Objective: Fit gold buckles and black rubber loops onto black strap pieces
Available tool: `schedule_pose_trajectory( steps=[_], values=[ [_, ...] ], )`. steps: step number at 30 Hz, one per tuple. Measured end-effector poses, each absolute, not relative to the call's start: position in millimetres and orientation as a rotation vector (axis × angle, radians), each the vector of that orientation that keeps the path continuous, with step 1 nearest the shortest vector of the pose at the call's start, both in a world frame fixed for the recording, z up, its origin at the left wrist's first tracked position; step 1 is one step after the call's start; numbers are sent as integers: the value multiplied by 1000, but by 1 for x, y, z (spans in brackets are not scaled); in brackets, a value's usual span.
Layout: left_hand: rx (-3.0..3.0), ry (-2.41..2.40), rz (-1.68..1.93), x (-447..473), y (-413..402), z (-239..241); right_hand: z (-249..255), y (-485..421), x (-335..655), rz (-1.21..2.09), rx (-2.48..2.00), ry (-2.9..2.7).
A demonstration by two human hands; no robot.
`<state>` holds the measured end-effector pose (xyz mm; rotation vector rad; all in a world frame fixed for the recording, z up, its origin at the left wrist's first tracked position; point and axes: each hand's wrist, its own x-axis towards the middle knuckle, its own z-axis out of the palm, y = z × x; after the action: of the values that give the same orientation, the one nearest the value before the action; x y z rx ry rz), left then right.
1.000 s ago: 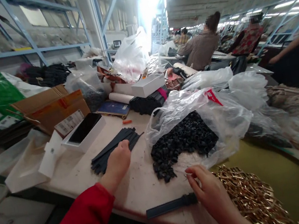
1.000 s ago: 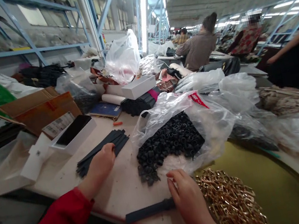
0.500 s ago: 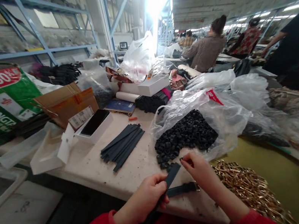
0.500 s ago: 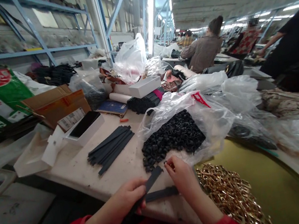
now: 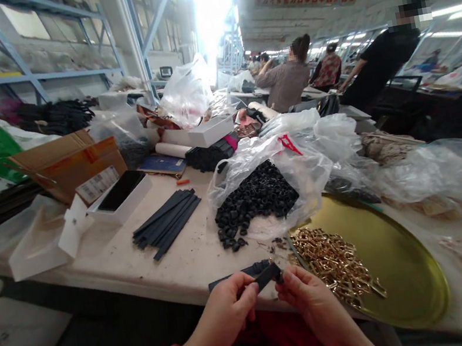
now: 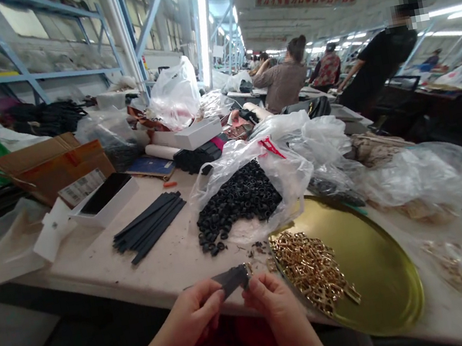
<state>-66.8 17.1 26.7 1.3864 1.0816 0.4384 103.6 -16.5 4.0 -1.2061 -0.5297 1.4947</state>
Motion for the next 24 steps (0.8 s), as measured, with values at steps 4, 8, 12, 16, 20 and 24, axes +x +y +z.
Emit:
schedule_pose_trajectory(
  steps=[4,8,12,16,20,24],
  values=[
    [1628,1154,376,-67,13,32,2,-21,101,1336,-1250,-584],
    [1840,1132,200,-69,20,49,-6,-25,103,1355,-1256,-705],
    [1792,1028,155,-66,23,44,-13,-26,101,1442,-1250,-782],
    [1447,915,139,-59,21,23,-15,-26,94,1414,-1272,-835],
    [1432,895,311,-55,29,16,-7,-20,109,1336,-1352,-1085],
    [1501,957,369,-50,43,19,6,3,165,615,-1917,-1449]
  ],
)
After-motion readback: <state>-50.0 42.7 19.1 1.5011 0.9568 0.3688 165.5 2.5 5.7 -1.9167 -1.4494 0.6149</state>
